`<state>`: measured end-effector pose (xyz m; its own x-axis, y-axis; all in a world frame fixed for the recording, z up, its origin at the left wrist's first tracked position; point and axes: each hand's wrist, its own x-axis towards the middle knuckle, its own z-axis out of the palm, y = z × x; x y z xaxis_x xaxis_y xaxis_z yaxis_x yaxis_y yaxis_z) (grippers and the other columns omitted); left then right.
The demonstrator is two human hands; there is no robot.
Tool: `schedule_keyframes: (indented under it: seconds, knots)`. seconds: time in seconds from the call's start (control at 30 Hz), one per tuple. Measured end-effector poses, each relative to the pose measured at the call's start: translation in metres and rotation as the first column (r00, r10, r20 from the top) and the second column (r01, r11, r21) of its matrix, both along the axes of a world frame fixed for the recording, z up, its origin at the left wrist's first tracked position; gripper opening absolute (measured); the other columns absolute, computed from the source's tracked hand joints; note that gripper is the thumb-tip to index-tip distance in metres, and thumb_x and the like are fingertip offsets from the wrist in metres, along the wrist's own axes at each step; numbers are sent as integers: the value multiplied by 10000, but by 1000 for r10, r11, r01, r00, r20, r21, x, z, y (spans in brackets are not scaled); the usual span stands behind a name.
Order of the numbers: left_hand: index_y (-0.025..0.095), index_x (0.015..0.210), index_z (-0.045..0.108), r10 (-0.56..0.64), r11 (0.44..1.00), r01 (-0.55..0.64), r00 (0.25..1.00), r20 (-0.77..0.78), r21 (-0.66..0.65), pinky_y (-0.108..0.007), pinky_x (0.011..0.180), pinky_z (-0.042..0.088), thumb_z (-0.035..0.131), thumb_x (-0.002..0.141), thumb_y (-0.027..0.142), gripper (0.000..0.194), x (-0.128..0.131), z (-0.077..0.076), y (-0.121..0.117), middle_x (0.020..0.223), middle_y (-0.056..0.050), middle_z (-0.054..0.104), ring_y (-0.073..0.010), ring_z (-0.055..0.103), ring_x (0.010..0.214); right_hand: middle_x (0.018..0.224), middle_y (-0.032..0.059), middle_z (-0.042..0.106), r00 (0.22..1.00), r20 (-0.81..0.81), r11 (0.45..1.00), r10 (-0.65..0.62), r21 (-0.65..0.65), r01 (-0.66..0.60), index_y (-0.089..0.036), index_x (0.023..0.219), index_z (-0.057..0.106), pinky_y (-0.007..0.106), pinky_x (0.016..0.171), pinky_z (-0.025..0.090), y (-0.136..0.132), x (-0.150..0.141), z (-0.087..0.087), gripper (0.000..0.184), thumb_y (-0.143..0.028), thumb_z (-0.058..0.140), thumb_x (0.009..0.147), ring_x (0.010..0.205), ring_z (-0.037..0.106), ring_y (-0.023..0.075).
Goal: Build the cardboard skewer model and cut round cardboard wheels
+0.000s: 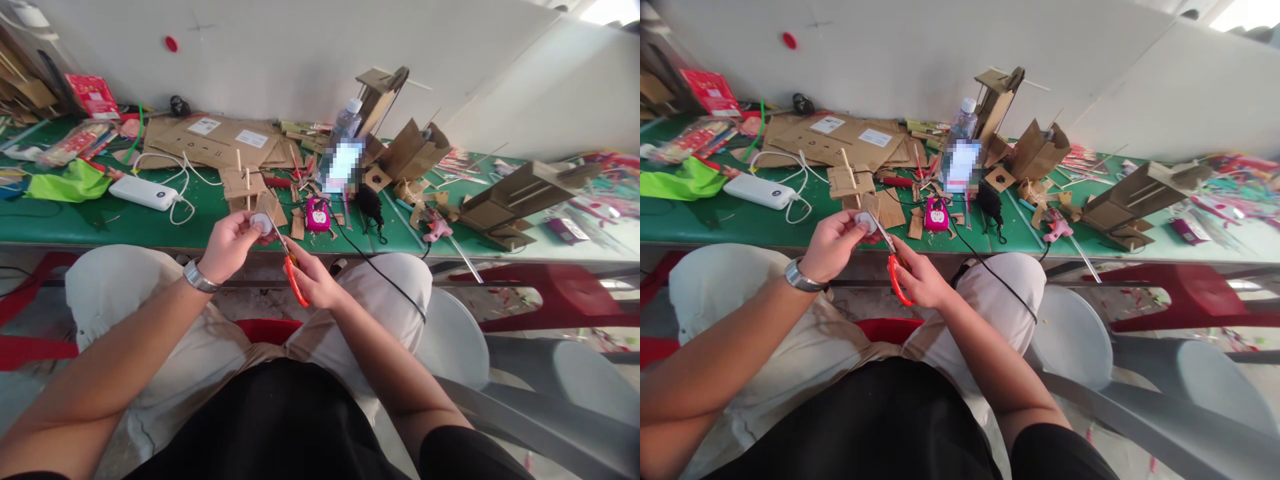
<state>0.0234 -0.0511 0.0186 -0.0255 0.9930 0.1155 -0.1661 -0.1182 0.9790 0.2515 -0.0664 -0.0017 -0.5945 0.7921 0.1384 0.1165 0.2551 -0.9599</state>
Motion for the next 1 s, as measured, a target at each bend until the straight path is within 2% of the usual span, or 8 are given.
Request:
schedule_keyframes:
  seconds: [0.17, 0.43, 0.6, 0.73, 1.0]
  knots:
    - [149, 1018, 693, 22, 1000, -22, 997, -68, 11, -404, 804, 701, 897, 809, 581, 521, -1, 2, 0, 924, -101, 836, -251, 817, 788, 984, 47, 636, 999, 24, 998, 45, 45, -46, -192, 1722, 387, 292, 744, 528, 3, 1, -5, 742, -597, 509, 1112, 776, 512, 178]
    - [158, 1001, 676, 33, 999, -32, 998, -59, 24, -407, 807, 709, 893, 817, 567, 498, 0, -1, 0, 929, -98, 832, -239, 814, 771, 984, 52, 639, 995, 89, 989, 55, 130, -66, -162, 1701, 397, 321, 800, 529, 5, 2, 0, 719, -594, 460, 1130, 803, 532, 191]
    - [155, 1007, 684, 7, 998, -2, 996, -84, 62, -384, 789, 705, 877, 842, 609, 520, 1, 1, -2, 922, -102, 834, -232, 815, 768, 877, 6, 587, 995, 98, 991, 30, 124, -42, -133, 1625, 472, 287, 703, 458, 3, 3, 7, 664, -556, 493, 1114, 723, 464, 157]
    - [143, 1021, 703, -21, 994, 34, 992, -123, 103, -349, 755, 696, 863, 864, 630, 536, 1, 4, -5, 904, -112, 838, -224, 814, 765, 766, -47, 524, 990, 137, 994, -14, 105, 0, -138, 1522, 555, 265, 638, 388, 1, 1, 15, 637, -537, 660, 1035, 660, 419, 131]
    - [135, 1030, 713, -19, 988, 43, 987, -160, 148, -323, 756, 692, 857, 893, 596, 502, -3, 6, -7, 936, -126, 844, -214, 816, 790, 728, -67, 542, 989, 146, 995, 34, 90, -47, -132, 1428, 566, 256, 636, 389, 2, 0, 17, 506, -462, 649, 1054, 642, 430, 120]
